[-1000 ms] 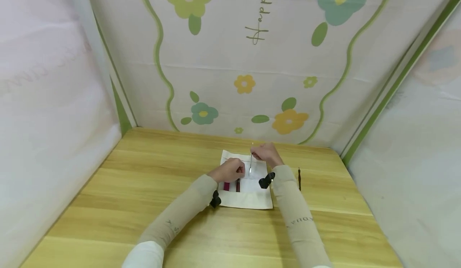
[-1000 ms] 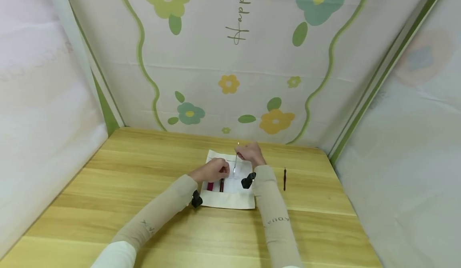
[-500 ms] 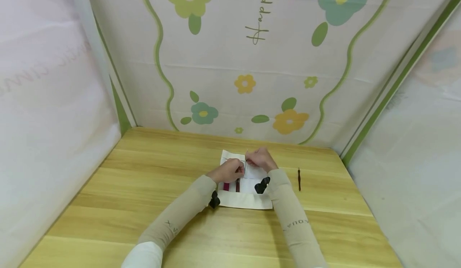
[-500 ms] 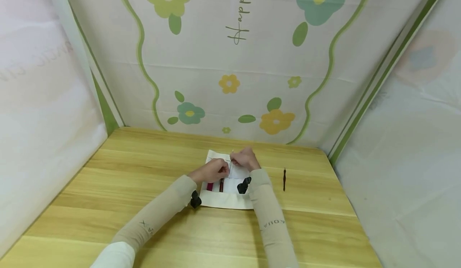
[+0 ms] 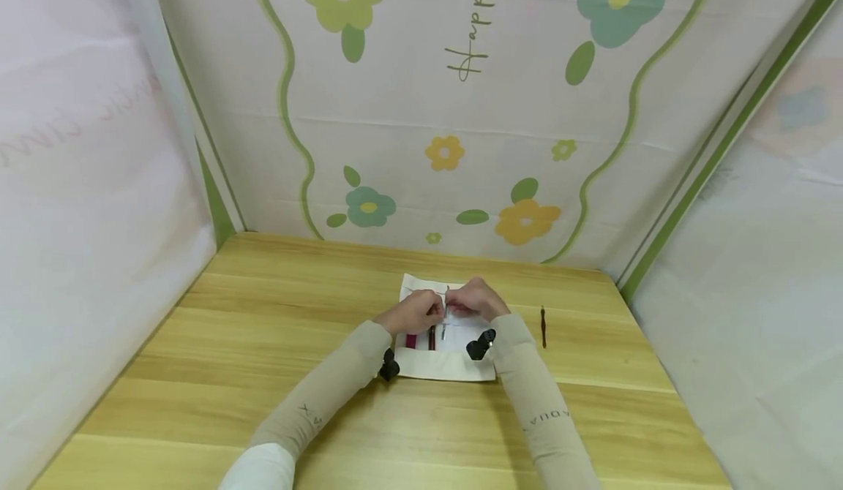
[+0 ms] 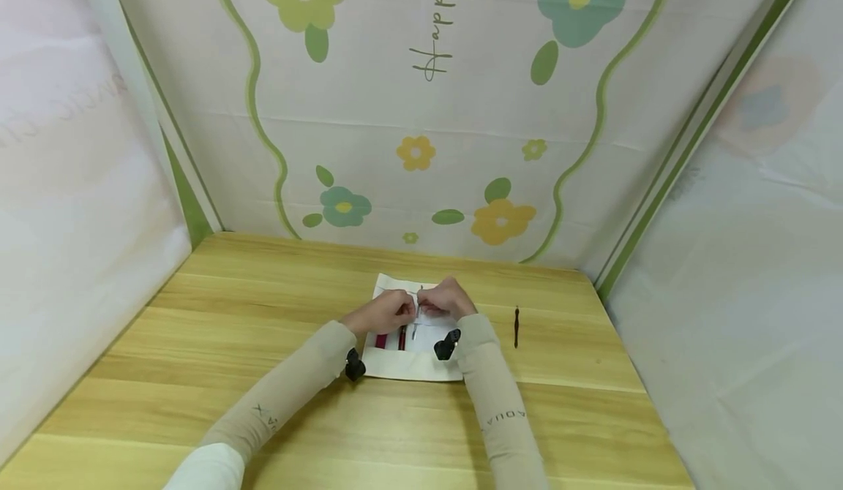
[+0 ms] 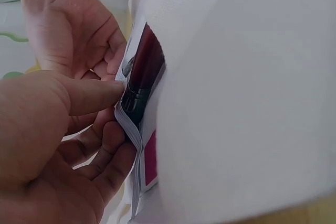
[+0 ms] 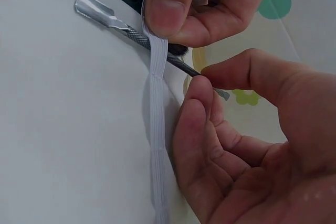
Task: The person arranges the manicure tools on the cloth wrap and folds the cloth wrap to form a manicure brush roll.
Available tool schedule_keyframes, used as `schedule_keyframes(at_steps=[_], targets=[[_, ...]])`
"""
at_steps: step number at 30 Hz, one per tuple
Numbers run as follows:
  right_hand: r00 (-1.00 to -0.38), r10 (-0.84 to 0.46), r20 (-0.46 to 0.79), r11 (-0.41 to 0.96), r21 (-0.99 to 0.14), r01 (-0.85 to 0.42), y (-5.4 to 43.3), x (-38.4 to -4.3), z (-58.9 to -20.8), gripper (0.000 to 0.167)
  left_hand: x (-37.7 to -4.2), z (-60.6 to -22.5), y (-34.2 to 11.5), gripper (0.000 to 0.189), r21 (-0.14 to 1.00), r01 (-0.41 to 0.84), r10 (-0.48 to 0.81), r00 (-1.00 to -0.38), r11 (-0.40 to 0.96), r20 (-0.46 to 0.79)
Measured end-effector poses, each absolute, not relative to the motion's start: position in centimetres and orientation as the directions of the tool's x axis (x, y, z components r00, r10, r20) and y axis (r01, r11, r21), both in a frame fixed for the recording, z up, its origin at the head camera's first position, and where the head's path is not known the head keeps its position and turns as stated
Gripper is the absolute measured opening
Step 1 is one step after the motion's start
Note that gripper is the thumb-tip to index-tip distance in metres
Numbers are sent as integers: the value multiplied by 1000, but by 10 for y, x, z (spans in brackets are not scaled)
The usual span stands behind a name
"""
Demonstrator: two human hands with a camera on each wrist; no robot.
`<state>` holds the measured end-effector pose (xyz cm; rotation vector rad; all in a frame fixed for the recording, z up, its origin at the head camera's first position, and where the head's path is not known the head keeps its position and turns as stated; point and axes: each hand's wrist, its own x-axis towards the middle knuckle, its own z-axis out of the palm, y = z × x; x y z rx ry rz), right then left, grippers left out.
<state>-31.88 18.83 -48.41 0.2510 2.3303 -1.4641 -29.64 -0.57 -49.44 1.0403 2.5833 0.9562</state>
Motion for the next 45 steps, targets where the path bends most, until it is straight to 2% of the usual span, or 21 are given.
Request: schedule_keyframes(at_steps=[8,16,25,28,35,41,45], targets=[[-868,-115,-483,448,-805,388,185,-314,-477,13,-297,-495,-8,12,643,552,676,-733,530,73],[-825,-102,-556,492,-749,444,182,-311,-468,12,-296,-492,-7,11,666,530,668,-742,524,65],[-796,-112,-595,561,-699,444,186,-316,-465,9,-296,-493,-7,13,645,545,667,-742,536,73],[-817,-91,-569,565,-705,428,190,-318,-460,10,-296,-493,-7,15,642,547,667,-741,537,73],[-914,-37,-403,630,-720,292,188,-321,-458,14,-295,-492,-6,16,662,523,661,-749,537,54],[-931,33,-364,730,-627,271,176,-323,-471,16,-291,-490,-4,13,647,535,665,-745,543,58],[-933,50,-356,722,-633,280,173,-324,-474,14,-291,-490,-4,13,642,536,655,-752,548,69]])
